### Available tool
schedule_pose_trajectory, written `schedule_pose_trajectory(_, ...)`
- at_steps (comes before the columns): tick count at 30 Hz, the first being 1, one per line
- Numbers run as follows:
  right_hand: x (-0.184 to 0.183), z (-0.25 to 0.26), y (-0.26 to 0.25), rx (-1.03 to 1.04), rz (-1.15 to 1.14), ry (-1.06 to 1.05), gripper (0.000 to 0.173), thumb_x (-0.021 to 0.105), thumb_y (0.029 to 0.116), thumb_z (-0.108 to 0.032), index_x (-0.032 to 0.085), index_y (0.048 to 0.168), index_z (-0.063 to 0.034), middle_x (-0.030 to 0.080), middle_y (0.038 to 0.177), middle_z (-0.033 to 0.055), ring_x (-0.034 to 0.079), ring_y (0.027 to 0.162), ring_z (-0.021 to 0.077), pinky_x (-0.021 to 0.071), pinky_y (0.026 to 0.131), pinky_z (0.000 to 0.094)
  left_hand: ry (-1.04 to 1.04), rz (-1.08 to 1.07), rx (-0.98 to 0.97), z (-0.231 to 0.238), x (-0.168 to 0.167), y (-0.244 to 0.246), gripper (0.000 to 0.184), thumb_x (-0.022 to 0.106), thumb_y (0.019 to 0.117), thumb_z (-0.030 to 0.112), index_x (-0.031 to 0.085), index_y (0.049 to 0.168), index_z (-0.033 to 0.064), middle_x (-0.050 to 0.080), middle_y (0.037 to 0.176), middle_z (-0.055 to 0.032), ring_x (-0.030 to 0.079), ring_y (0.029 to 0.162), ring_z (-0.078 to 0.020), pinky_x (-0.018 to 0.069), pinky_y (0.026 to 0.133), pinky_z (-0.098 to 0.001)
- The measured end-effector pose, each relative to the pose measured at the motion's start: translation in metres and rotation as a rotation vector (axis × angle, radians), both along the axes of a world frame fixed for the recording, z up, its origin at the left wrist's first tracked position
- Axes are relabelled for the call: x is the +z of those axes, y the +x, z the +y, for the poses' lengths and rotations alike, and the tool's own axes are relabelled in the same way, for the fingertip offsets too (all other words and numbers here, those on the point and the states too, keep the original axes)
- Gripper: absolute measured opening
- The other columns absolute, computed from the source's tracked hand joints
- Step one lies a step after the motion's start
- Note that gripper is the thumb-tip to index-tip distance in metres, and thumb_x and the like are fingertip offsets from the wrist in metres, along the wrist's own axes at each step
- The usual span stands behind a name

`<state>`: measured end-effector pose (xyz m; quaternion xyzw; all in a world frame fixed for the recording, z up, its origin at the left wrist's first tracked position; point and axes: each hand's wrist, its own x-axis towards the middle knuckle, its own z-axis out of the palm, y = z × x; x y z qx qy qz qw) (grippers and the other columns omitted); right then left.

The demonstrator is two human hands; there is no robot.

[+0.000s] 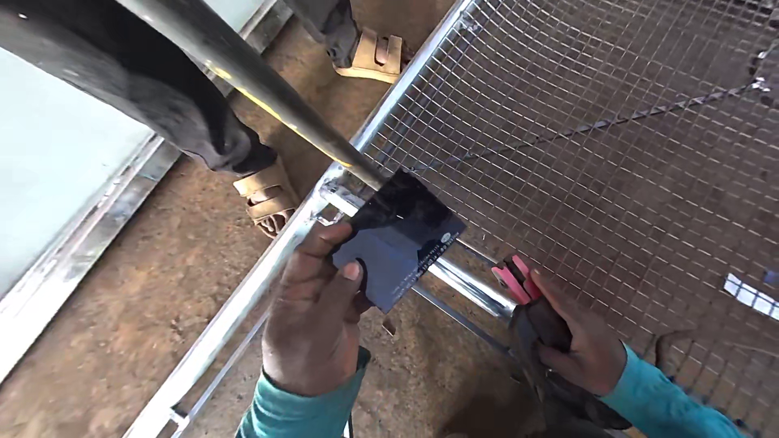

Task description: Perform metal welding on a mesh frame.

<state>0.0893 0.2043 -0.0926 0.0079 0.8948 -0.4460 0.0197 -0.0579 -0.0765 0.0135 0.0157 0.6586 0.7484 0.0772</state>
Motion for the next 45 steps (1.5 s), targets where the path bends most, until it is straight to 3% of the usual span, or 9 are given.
schedule_pose_trajectory(8, 0.005, -0.005, -0.005, -0.026, -0.099, 0.025, 0.096, 0.078, 0.0722, -0.028, 0.038, 0.158, -0.0146, 0.072, 0.117, 0.015, 0.073, 0.094, 0.0298, 0.06, 0.075, 0.0553, -0.106, 0.015, -0.137, 0.007, 0.002, 0.008, 0.029, 0.061, 0.0971, 0.016, 0.067, 0.125, 0.0214, 0.071, 0.105, 0.0027, 0.066, 0.073, -0.0042, 0.0583, 0.062, -0.0197)
schedule_pose_trajectory(11, 0.007, -0.003, -0.006, 0.002, -0.15, 0.016, 0.098, 0.079, 0.0728, -0.028, 0.036, 0.159, -0.0132, 0.066, 0.131, 0.0148, 0.069, 0.109, 0.0308, 0.058, 0.086, 0.0565, -0.13, 0.021, -0.171, 0.006, 0.002, 0.009, 0.031, 0.062, 0.0974, 0.021, 0.065, 0.128, 0.0191, 0.071, 0.109, -0.0003, 0.069, 0.079, -0.0081, 0.0606, 0.064, -0.0231)
schedule_pose_trajectory(15, -0.004, -0.002, 0.002, -0.062, -0.114, 0.048, 0.097, 0.079, 0.0705, -0.03, 0.039, 0.158, -0.0217, 0.073, 0.113, 0.0105, 0.073, 0.091, 0.0236, 0.0608, 0.073, 0.0515, -0.134, 0.092, -0.196, 0.003, -0.005, 0.009, 0.032, 0.06, 0.0971, 0.014, 0.065, 0.129, 0.0163, 0.071, 0.115, -0.0005, 0.07, 0.096, -0.0105, 0.0607, 0.08, -0.0271)
schedule_pose_trajectory(18, 0.008, -0.003, -0.004, 0.0, -0.094, -0.009, 0.093, 0.08, 0.0747, -0.029, 0.04, 0.156, -0.0083, 0.066, 0.131, 0.0159, 0.069, 0.111, 0.0292, 0.0578, 0.09, 0.0553, -0.134, 0.043, -0.196, 0.004, -0.003, 0.009, 0.031, 0.061, 0.0978, 0.021, 0.065, 0.129, 0.0192, 0.07, 0.116, -0.0002, 0.07, 0.091, -0.0106, 0.0618, 0.074, -0.028)
schedule_pose_trajectory(25, 0.012, -0.005, -0.006, -0.006, -0.161, 0.001, 0.097, 0.081, 0.074, -0.029, 0.036, 0.158, -0.0092, 0.06, 0.142, 0.0152, 0.066, 0.117, 0.031, 0.0565, 0.091, 0.0572, -0.152, 0.06, -0.198, 0.002, -0.001, 0.012, 0.031, 0.064, 0.0974, 0.027, 0.066, 0.128, 0.0197, 0.071, 0.111, 0.0017, 0.069, 0.086, -0.0086, 0.0609, 0.072, -0.0252)
schedule_pose_trajectory(29, -0.002, -0.003, 0.002, -0.075, -0.08, 0.068, 0.088, 0.079, 0.0707, -0.034, 0.048, 0.151, -0.0149, 0.072, 0.114, 0.0113, 0.073, 0.089, 0.0255, 0.0606, 0.071, 0.0524, -0.062, 0.083, -0.188, -0.001, -0.008, 0.012, 0.027, 0.066, 0.0956, 0.016, 0.066, 0.123, 0.0176, 0.071, 0.108, 0.0011, 0.069, 0.093, -0.0079, 0.0602, 0.077, -0.0251)
schedule_pose_trajectory(34, 0.003, -0.001, -0.005, 0.009, 0.039, -0.038, 0.092, 0.081, 0.075, -0.032, 0.041, 0.155, -0.0071, 0.059, 0.142, 0.015, 0.064, 0.12, 0.0252, 0.0566, 0.096, 0.0496, -0.199, 0.045, -0.197, -0.006, 0.0, 0.011, 0.031, 0.061, 0.0984, 0.026, 0.065, 0.129, 0.0219, 0.07, 0.116, 0.0024, 0.069, 0.09, -0.0092, 0.0609, 0.072, -0.0271)
schedule_pose_trajectory(39, -0.003, -0.003, 0.001, -0.045, -0.049, 0.057, 0.093, 0.08, 0.0727, -0.032, 0.042, 0.156, -0.015, 0.072, 0.113, 0.0156, 0.073, 0.091, 0.0278, 0.0607, 0.073, 0.0539, -0.207, 0.075, -0.18, -0.003, 0.002, 0.012, 0.03, 0.062, 0.0957, 0.019, 0.067, 0.125, 0.0171, 0.071, 0.112, 0.0016, 0.069, 0.092, -0.0093, 0.0602, 0.076, -0.027)
schedule_pose_trajectory(45, -0.004, -0.003, 0.003, -0.054, -0.126, 0.056, 0.095, 0.077, 0.0745, -0.038, 0.037, 0.159, -0.0195, 0.073, 0.108, 0.0125, 0.073, 0.087, 0.0265, 0.0605, 0.07, 0.054, -0.06, 0.274, -0.252, -0.012, -0.026, 0.008, 0.034, 0.06, 0.0994, 0.015, 0.062, 0.133, 0.0064, 0.068, 0.121, -0.0104, 0.068, 0.106, -0.0211, 0.0612, 0.085, -0.0346)
